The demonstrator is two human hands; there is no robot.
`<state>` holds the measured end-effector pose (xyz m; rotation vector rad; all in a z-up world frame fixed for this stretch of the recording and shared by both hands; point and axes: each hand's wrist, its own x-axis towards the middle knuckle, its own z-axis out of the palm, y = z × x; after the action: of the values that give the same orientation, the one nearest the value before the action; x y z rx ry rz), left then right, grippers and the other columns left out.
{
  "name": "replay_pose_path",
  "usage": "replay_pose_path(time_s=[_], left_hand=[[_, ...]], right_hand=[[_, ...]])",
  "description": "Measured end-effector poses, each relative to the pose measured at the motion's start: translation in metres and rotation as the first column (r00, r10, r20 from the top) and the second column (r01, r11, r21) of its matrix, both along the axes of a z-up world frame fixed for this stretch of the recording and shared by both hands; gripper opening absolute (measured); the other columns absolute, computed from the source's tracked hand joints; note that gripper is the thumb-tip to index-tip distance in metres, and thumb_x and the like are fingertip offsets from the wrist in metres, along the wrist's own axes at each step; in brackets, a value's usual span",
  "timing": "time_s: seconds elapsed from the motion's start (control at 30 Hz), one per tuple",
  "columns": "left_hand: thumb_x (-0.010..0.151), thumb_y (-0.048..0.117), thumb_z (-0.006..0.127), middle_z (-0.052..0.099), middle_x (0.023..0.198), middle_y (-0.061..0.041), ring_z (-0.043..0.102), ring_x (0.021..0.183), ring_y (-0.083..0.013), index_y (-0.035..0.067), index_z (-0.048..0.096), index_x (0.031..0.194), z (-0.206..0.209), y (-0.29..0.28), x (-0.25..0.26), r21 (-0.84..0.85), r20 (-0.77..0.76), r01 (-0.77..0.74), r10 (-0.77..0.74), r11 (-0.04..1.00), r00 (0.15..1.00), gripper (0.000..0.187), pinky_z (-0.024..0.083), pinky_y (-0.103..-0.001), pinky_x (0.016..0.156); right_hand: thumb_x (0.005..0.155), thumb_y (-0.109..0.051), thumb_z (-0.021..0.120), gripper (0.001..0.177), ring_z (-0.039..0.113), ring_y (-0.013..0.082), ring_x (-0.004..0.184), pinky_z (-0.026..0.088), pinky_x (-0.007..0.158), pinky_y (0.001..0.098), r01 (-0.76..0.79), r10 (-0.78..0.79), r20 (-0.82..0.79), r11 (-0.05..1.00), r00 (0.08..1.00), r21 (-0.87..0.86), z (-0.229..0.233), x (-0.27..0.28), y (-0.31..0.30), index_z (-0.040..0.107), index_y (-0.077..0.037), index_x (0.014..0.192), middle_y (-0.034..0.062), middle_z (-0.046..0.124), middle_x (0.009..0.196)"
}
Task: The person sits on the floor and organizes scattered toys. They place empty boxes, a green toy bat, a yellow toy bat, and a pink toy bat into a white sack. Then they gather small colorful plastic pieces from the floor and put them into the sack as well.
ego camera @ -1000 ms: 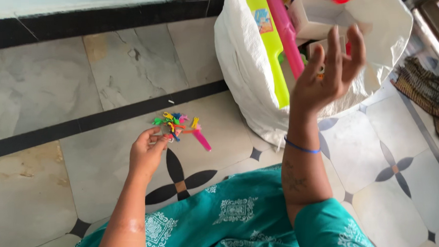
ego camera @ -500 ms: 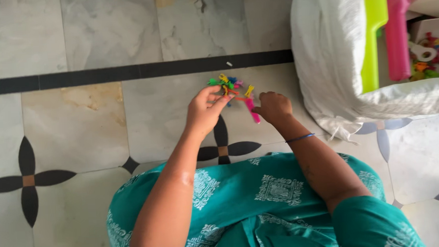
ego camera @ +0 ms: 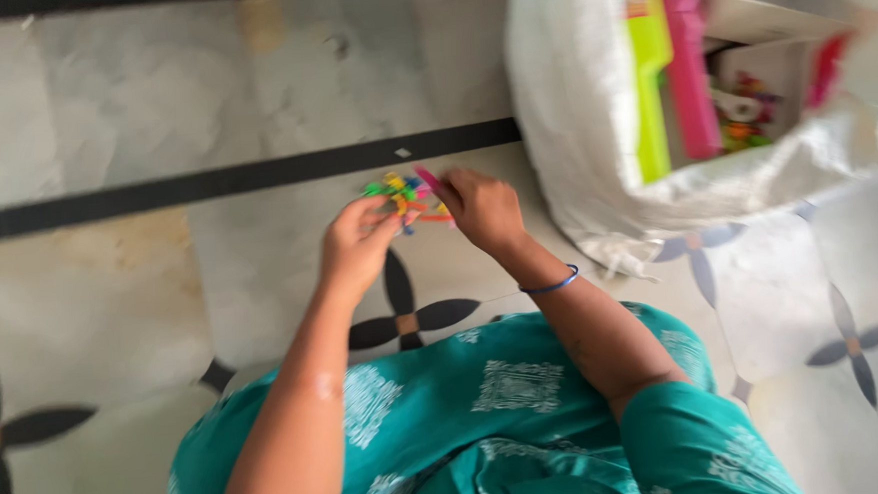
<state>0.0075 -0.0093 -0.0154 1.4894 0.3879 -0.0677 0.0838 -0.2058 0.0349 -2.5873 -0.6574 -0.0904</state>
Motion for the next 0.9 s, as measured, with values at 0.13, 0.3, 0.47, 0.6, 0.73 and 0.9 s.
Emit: replay_pose_path(time_s=[0.13, 0.3, 0.47, 0.6, 0.73, 0.9], left_hand=[[0.090, 0.022, 0.075, 0.075, 0.102, -0.006, 0.074, 0.089, -0.0163, 0.000, 0.062, 0.131, -0.008, 0.010, -0.003, 0.014, -0.046, 0.013, -0.013, 1.000, 0.999, 0.048, 0.058, -0.026, 0.076], [0.089, 0.024, 0.076, 0.075, 0.100, -0.008, 0.073, 0.086, -0.0166, 0.002, 0.063, 0.130, -0.014, 0.014, 0.000, 0.052, -0.094, -0.012, 0.017, 0.999, 0.995, 0.049, 0.056, -0.028, 0.072], [0.085, 0.029, 0.081, 0.076, 0.099, -0.010, 0.074, 0.088, -0.0181, 0.003, 0.068, 0.125, -0.027, 0.006, -0.002, 0.226, -0.016, -0.064, 0.069, 0.972, 0.997, 0.050, 0.057, -0.031, 0.075], [0.082, 0.030, 0.081, 0.076, 0.097, -0.011, 0.074, 0.086, -0.0192, 0.002, 0.068, 0.124, -0.028, 0.002, 0.005, 0.245, -0.019, -0.073, 0.080, 0.967, 0.997, 0.052, 0.057, -0.032, 0.075], [0.085, 0.031, 0.079, 0.077, 0.097, -0.010, 0.076, 0.087, -0.0185, 0.002, 0.066, 0.125, -0.018, -0.003, 0.000, 0.180, 0.008, -0.101, 0.101, 0.978, 0.995, 0.051, 0.059, -0.032, 0.075], [0.085, 0.031, 0.076, 0.078, 0.099, -0.008, 0.075, 0.084, -0.0191, 0.003, 0.064, 0.128, -0.001, -0.010, 0.010, 0.093, 0.013, -0.077, 0.076, 0.993, 0.997, 0.052, 0.059, -0.033, 0.074]], right_hand=[[0.098, -0.005, 0.071, 0.003, 0.065, 0.0348, 0.084, 0.052, 0.072, 0.0430, -0.056, -0.045, 0.612, 0.988, 0.790, 0.144, 0.097, 0.014, -0.044, 0.068, -0.005, 0.098, 0.0146, 0.066, 0.090], [0.111, -0.015, 0.072, 0.033, 0.046, 0.0382, 0.143, 0.060, 0.111, 0.0446, 0.335, -0.363, 0.809, 0.916, 0.463, 0.219, 0.174, 0.049, -0.144, 0.068, 0.002, 0.140, 0.0190, 0.049, 0.154], [0.111, -0.021, 0.073, 0.027, 0.053, 0.0334, 0.144, 0.057, 0.118, 0.0489, 0.201, -0.263, 0.848, 0.961, 0.461, 0.188, 0.165, 0.042, -0.140, 0.075, -0.006, 0.133, 0.0143, 0.053, 0.153], [0.107, 0.004, 0.074, 0.020, 0.065, 0.0360, 0.126, 0.054, 0.106, 0.0509, -0.188, -0.012, 0.823, 0.972, 0.568, 0.143, 0.112, 0.034, -0.071, 0.055, 0.007, 0.112, 0.0163, 0.062, 0.135], [0.089, 0.004, 0.071, 0.016, 0.068, 0.0302, 0.103, 0.055, 0.090, 0.0423, -0.314, 0.264, 0.333, 0.943, 0.905, 0.108, 0.023, 0.018, -0.012, 0.071, -0.007, 0.101, 0.0093, 0.074, 0.109], [0.084, -0.013, 0.073, 0.018, 0.069, 0.0321, 0.096, 0.057, 0.079, 0.0433, -0.391, 0.398, 0.093, 0.917, 0.913, -0.083, -0.062, 0.005, 0.004, 0.073, -0.009, 0.101, 0.0103, 0.074, 0.106]])
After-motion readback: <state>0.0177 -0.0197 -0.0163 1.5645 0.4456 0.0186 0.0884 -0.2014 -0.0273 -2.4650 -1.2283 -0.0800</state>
